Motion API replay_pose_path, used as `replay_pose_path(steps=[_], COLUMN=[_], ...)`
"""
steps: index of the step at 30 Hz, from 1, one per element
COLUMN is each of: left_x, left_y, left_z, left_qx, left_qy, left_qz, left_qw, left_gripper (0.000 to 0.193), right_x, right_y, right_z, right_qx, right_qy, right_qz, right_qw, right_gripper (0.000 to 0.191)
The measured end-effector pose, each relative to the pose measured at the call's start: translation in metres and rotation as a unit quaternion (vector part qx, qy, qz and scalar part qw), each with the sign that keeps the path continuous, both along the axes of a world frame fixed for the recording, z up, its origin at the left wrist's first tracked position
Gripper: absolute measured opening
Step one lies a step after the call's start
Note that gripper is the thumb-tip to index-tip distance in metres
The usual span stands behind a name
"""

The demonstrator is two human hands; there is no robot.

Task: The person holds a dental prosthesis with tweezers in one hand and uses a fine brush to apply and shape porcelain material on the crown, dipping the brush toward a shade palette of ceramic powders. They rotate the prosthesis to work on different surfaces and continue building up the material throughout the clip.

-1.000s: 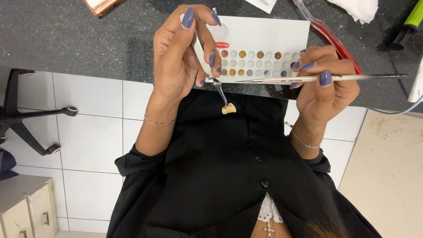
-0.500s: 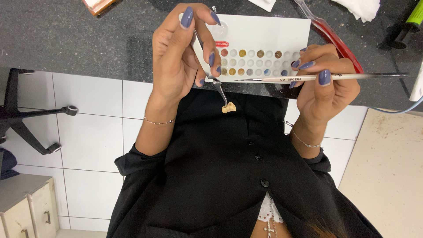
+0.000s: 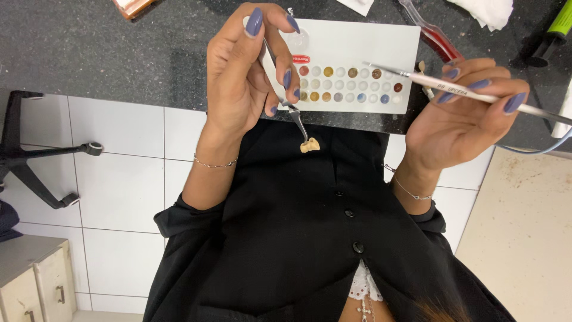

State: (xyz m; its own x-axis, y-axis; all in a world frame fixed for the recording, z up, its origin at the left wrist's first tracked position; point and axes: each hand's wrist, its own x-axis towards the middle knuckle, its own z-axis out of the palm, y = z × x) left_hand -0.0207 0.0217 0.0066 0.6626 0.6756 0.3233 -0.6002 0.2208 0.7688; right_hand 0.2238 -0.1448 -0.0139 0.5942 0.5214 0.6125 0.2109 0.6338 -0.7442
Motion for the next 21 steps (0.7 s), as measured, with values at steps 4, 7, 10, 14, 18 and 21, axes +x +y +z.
replay_pose_path(steps=[4, 7, 10, 14, 18, 21], left_x=[0.0012, 0.0018, 0.0020, 0.0008, 0.0013, 0.0029], left_y=[0.0005, 0.0009, 0.0008, -0.0002, 0.0006, 0.0016], left_z=[-0.0005, -0.0010, -0.0011, -0.0007, -0.0010, -0.0019], left_qx=[0.000, 0.001, 0.002, 0.003, 0.009, 0.021], left_qy=[-0.008, -0.011, -0.013, -0.004, -0.004, -0.005], left_qz=[-0.002, -0.005, -0.005, -0.001, 0.001, 0.006], left_qw=[1.000, 1.000, 1.000, 1.000, 1.000, 1.000], left_gripper=[0.036, 0.036, 0.036, 0.036, 0.036, 0.036], right_x=[0.0001, -0.0016, -0.0015, -0.0029, -0.0043, -0.0043], right_y=[0.0042, 0.0045, 0.0028, 0.0012, 0.0020, 0.0029], right_z=[0.0024, 0.0026, 0.0027, 0.0021, 0.0022, 0.0029], right_qx=[-0.005, -0.019, -0.035, -0.045, -0.049, -0.048], right_qy=[-0.032, -0.062, -0.079, -0.063, -0.066, -0.074], right_qz=[0.002, -0.002, 0.007, 0.017, 0.023, 0.033], right_qw=[0.999, 0.998, 0.996, 0.997, 0.996, 0.996], right_gripper=[0.029, 0.030, 0.031, 0.032, 0.033, 0.032])
